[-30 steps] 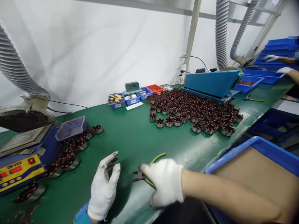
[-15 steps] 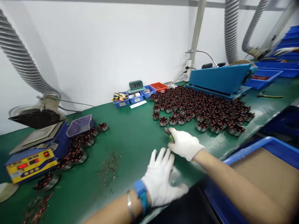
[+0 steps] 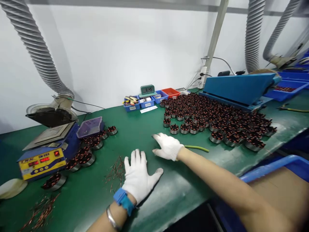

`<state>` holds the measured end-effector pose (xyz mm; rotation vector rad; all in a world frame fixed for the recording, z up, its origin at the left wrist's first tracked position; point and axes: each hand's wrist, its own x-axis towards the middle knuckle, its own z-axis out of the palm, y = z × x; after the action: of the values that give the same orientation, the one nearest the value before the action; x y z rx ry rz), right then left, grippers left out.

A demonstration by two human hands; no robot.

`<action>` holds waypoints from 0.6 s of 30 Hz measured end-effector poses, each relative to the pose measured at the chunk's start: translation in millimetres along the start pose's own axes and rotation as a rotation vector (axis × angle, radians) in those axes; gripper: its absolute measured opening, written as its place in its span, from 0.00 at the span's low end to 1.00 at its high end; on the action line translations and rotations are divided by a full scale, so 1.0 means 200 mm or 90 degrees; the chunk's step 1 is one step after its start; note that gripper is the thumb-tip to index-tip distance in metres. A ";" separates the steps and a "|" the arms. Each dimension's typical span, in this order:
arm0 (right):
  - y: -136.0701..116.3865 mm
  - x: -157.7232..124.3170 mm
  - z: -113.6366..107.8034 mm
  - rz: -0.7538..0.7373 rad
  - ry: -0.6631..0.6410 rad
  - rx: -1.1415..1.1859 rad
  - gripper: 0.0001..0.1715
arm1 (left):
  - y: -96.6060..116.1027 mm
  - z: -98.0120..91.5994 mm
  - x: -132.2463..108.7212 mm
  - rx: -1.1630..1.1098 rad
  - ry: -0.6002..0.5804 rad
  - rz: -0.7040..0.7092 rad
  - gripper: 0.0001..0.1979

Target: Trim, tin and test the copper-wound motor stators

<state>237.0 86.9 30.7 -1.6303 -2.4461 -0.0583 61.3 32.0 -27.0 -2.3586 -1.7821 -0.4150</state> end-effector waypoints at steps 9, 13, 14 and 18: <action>0.43 0.31 0.13 0.253 0.042 -0.030 0.44 | 0.00 0.01 0.00 -0.073 0.030 0.018 0.40; 0.34 0.29 0.10 0.264 0.026 -0.041 0.40 | 0.01 0.00 -0.02 -0.129 0.054 0.023 0.40; 0.29 0.26 0.09 0.241 0.019 -0.040 0.40 | 0.02 0.00 -0.03 -0.140 0.060 0.025 0.40; 0.07 0.01 0.04 -0.035 0.028 -0.029 0.37 | 0.00 -0.04 0.02 -0.127 0.097 0.011 0.39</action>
<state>247.3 95.4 22.1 -1.5616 -2.4739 -0.1584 61.4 34.2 -18.6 -2.3931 -1.7219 -0.7810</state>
